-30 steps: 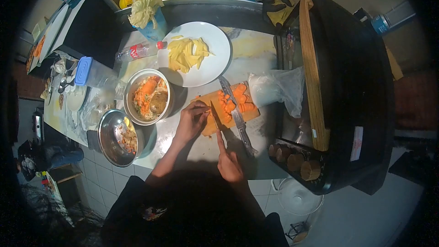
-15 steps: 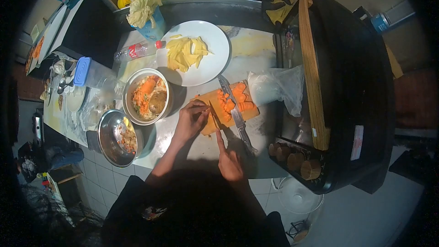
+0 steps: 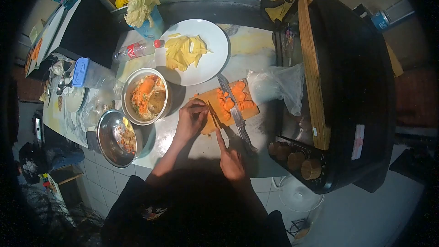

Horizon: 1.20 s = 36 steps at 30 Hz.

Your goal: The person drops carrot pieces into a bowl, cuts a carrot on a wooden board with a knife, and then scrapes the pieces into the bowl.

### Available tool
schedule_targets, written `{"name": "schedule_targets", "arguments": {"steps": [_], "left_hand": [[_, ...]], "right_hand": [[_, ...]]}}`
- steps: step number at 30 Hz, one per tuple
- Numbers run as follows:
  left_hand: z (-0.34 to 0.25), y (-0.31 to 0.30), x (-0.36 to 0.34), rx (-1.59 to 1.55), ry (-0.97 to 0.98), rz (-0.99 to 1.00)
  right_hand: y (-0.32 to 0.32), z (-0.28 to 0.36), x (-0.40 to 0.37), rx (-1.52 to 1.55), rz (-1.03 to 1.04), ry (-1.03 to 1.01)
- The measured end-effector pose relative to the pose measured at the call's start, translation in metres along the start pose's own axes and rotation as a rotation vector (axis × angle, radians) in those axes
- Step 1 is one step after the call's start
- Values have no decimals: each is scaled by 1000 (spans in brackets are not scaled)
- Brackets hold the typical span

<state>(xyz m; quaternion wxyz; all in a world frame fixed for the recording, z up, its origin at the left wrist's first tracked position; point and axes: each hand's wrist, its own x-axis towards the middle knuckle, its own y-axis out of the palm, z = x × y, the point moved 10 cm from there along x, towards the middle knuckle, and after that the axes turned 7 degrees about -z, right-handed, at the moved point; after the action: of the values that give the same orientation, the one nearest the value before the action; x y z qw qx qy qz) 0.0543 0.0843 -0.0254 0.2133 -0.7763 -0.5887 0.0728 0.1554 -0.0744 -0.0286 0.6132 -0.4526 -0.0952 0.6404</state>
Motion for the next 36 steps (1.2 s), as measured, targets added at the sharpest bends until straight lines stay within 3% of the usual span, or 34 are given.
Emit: {"name": "schedule_targets", "arguments": {"steps": [18,21,23,24,26,30,36], "left_hand": [[7,2,0,22,-14,-7],[5,2,1,-16,-15,-13],[3,0,1,-8,-3,-16],[2,0,1,-9,2,-16],[3,0,1,-18,-30,-5],[4,-1,1,-20,-7,-11],[-1,-1,1,-21,8,-17]], "right_hand": [[-14,5,1,-152,85,13],[-21,6,2,-119,47,-27],[-14,-1,4,43,185,79],[-9,-8,4,43,180,77],[-12,-12,9,123,-23,-79],[-10,-3,6,190,112,55],[-1,-10,3,179,-79,-69]]}}
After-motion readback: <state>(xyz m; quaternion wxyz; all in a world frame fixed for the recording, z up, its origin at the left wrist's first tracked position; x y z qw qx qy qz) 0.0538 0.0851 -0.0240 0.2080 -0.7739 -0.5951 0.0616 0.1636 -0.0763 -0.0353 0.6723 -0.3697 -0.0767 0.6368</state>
